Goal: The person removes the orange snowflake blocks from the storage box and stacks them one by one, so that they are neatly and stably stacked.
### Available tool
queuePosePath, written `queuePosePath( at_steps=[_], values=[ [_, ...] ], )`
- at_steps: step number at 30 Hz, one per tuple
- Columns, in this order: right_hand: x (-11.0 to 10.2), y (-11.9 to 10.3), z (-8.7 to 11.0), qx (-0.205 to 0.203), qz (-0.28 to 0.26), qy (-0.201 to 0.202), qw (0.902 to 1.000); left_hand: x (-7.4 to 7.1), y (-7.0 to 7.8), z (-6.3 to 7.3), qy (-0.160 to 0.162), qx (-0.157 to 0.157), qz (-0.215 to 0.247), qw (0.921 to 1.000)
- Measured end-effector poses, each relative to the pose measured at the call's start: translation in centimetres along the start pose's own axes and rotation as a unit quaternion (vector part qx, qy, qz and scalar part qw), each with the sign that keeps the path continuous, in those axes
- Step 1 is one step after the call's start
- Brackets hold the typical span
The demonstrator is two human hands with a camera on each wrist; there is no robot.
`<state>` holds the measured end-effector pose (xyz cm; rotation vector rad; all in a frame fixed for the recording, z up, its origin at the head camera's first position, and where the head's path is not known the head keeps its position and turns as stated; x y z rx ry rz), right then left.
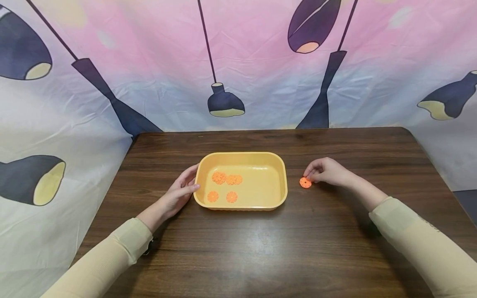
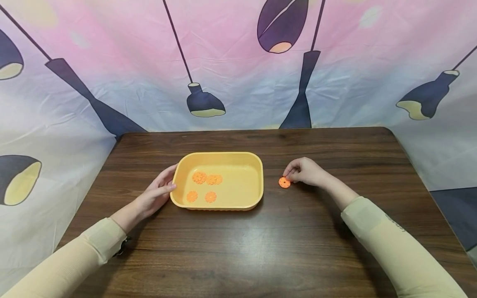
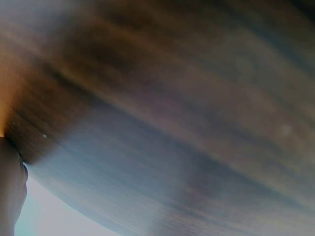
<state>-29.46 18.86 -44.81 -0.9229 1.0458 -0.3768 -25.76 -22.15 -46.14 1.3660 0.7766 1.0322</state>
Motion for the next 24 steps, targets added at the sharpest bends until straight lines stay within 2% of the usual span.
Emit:
queuePosePath(
  at_steps=[6, 12, 24],
  values=[
    [0.0, 0.0, 0.0, 0.001, 0.01, -0.004, 0.9999, 0.1, 0.0, 0.1, -0.003, -0.004, -0.003, 1.0],
    [-0.7, -0.8, -0.1, 0.002, 0.029, 0.008, 0.9995, 0.2, 0.1, 0.1, -0.004, -0.005, -0.005, 1.0],
    [-1.2, -5.9, -1.3, -0.054, 0.043, 0.036, 0.9969, 0.3, 0.3, 0.1, -0.005, -0.006, -0.006, 1.0]
  ],
)
Point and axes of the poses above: each hand's wrist, its own z-axis away from the middle knuckle, its own x-axis out of the palm, y = z × x, the point moved 10 cm from there along -z, towards the middle knuckle, and after that the axes turned 1 degree about -x, right-handed, at the moved point
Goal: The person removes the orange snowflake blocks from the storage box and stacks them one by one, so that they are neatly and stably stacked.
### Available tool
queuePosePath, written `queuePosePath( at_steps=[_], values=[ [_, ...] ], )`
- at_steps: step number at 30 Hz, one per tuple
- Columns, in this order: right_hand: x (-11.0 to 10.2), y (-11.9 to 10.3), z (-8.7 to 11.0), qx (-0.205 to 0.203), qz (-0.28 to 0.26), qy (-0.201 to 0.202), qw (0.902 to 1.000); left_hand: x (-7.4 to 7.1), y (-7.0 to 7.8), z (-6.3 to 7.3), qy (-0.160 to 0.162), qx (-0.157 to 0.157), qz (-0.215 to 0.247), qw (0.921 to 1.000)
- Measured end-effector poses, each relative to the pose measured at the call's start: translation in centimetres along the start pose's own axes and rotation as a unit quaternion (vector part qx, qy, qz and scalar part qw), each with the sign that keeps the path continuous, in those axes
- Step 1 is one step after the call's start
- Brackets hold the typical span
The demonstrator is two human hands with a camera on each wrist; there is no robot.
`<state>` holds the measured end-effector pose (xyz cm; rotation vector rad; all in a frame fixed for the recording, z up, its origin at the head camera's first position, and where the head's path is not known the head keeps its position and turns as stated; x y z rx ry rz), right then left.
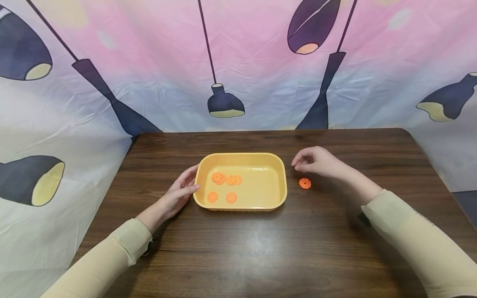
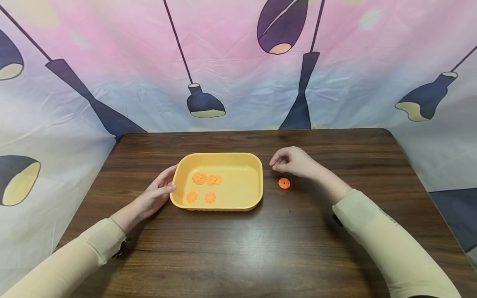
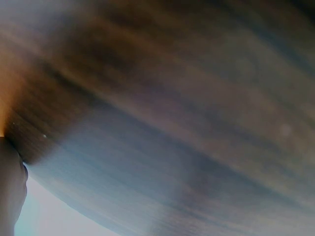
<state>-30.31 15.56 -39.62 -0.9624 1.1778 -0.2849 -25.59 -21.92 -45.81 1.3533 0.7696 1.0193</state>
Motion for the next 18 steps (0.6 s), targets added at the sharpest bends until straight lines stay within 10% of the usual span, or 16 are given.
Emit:
queuePosePath(
  at_steps=[18],
  values=[
    [4.6, -6.9, -4.2, -0.07, -0.043, 0.0, 0.9966, -0.3, -0.4, -0.1, -0.003, 0.012, 0.015, 0.9998]
  ],
)
Point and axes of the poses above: each hand's wrist, its own z-axis away from the middle knuckle, its own x-axis out of the palm, y = z × x, the point moved 10 cm from there along -z, towards the middle knuckle, and after that the axes turned 1 degree about -x, right-handed, at the moved point
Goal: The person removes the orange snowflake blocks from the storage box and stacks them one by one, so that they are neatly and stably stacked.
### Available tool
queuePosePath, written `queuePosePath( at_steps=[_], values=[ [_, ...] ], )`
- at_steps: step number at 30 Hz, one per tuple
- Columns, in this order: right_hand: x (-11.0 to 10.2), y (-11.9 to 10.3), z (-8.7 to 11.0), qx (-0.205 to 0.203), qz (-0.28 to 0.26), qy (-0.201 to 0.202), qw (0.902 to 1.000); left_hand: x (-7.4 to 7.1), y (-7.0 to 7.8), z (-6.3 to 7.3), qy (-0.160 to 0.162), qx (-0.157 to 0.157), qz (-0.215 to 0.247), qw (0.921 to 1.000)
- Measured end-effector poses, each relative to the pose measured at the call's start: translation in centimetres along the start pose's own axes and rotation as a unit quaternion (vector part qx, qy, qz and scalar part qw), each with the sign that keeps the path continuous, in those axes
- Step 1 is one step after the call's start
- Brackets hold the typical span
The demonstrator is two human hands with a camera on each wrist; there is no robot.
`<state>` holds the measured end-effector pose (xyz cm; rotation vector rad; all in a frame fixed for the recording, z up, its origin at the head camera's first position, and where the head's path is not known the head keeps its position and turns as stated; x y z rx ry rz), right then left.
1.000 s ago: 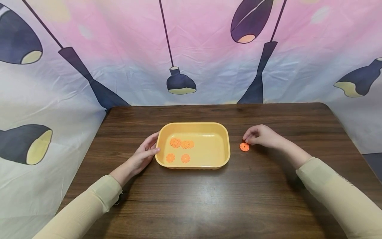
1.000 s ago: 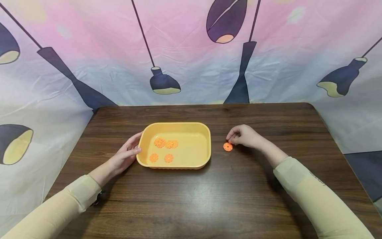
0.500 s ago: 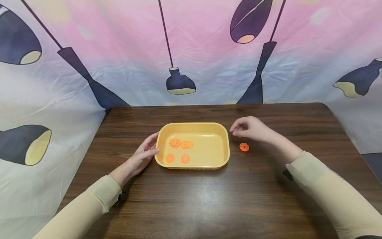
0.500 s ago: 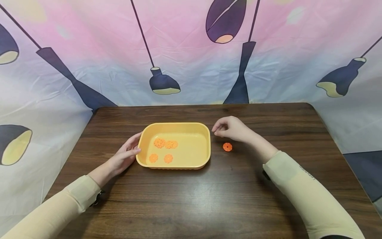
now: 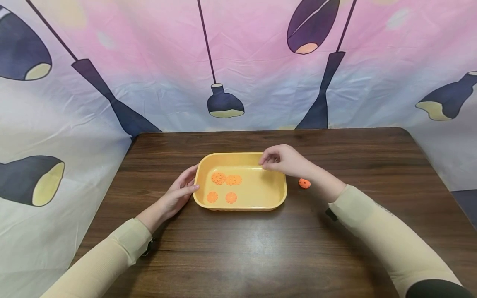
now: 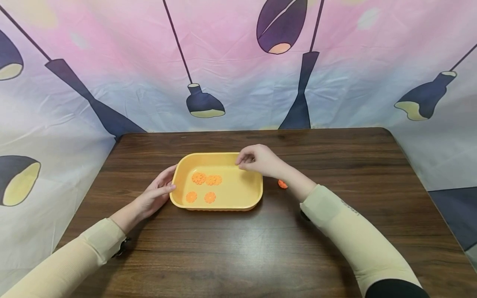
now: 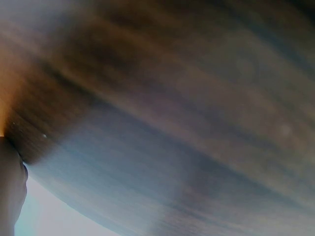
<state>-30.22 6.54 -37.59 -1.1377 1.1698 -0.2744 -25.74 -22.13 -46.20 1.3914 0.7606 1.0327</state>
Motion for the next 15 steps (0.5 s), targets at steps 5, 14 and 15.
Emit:
queuePosePath(
  at_steps=[5, 14, 15],
  values=[
    [2.4, -1.1, -1.1, -0.015, -0.006, -0.03, 0.9994, 0.1, 0.0, -0.1, 0.0, -0.001, 0.001, 1.0],
    [6.2, -3.0, -2.6, -0.052, -0.011, -0.072, 0.996, 0.1, 0.2, 0.0, -0.002, 0.001, 0.005, 1.0],
    [6.6, -3.1, -2.7, -0.054, -0.008, -0.079, 0.9954, 0.1, 0.2, 0.0, -0.002, -0.001, 0.004, 1.0]
  ],
)
Point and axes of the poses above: each hand's wrist, its own z-axis away from the middle knuckle, its own x-axis out of the palm, y = z × x, the point moved 10 cm from there along -z, towards the middle knuckle, and after that the axes turned 1 degree about -x, right-handed, at the moved point
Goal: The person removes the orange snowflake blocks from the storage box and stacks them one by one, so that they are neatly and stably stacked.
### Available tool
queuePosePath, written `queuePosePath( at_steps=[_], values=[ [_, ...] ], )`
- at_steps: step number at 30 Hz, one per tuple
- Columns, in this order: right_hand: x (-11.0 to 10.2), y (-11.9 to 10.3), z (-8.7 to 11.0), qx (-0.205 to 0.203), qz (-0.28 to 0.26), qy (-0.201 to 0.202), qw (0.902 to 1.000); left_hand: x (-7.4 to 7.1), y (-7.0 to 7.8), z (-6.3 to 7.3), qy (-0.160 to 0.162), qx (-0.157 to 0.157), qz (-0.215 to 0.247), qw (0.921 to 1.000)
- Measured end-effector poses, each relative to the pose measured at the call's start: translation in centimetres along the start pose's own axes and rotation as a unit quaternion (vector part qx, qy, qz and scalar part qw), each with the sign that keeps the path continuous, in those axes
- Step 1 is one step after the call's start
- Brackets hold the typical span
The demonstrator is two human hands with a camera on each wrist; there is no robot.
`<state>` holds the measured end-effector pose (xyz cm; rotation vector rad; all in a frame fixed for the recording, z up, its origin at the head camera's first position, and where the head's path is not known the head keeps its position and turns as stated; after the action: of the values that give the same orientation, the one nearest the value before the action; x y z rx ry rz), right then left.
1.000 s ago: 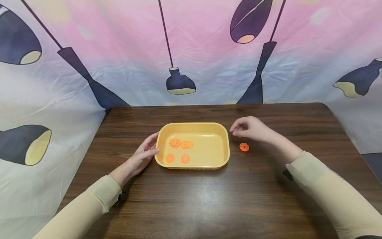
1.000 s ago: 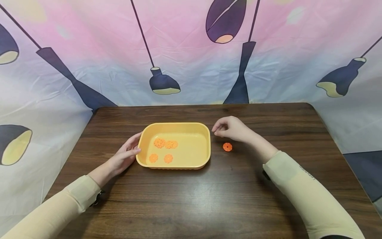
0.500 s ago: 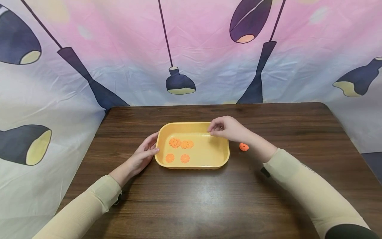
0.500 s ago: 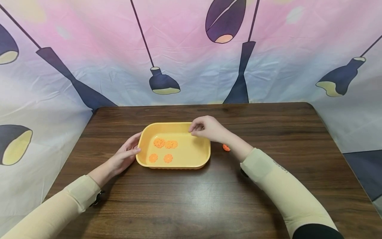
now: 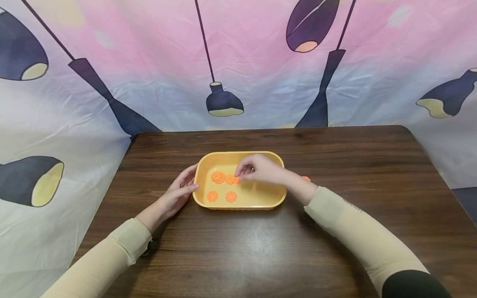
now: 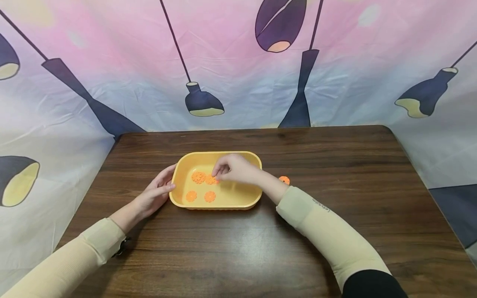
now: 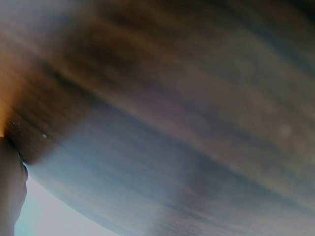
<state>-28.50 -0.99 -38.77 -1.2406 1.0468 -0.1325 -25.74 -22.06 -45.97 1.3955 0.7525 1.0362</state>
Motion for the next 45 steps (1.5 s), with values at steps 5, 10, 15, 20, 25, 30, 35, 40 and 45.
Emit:
queuePosePath(
  at_steps=[5, 10, 15, 20, 25, 30, 35, 40, 45],
  values=[
    [1.9, -0.1, -0.5, -0.004, 0.008, -0.029, 0.9995, 0.0, 0.0, 0.1, 0.001, -0.001, -0.002, 1.0],
    [3.3, 0.4, -0.8, 0.006, -0.001, -0.045, 0.999, 0.0, 0.0, 0.1, -0.002, 0.003, -0.001, 1.0],
    [4.7, 0.9, -0.8, 0.012, -0.008, -0.062, 0.998, -0.1, -0.2, 0.0, -0.002, 0.0, -0.003, 1.0],
    [5.5, 0.8, -1.0, 0.003, 0.019, -0.067, 0.9976, -0.2, -0.3, -0.1, 0.001, -0.007, -0.008, 0.9999],
    [5.9, 0.9, -1.1, -0.002, 0.047, -0.066, 0.9967, -0.1, -0.1, 0.0, 0.001, -0.009, -0.009, 0.9999],
    [6.1, 0.8, -1.1, -0.009, 0.077, -0.062, 0.995, 0.0, -0.1, 0.1, 0.007, -0.015, -0.009, 0.9998],
    [6.2, 0.6, -1.1, -0.015, 0.107, -0.058, 0.9925, 0.1, 0.0, 0.2, 0.009, -0.016, -0.014, 0.9997],
    [6.2, 0.4, -1.1, -0.015, 0.119, -0.06, 0.9909, 0.1, 0.0, 0.2, 0.012, -0.016, -0.012, 0.9997],
    [6.4, 0.4, -1.1, -0.018, 0.134, -0.067, 0.9886, 0.1, 0.1, 0.2, 0.012, -0.014, -0.009, 0.9998]
  ],
)
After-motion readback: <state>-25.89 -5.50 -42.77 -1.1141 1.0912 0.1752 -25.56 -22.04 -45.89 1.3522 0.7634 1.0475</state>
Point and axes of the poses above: each hand's wrist, its own z-axis away from the middle knuckle, its own x-axis out of the palm, y = z × x, the point moved 10 cm from there along -z, towards the middle knuckle, and after that the axes turned 1 degree about -x, right-handed, at the moved point
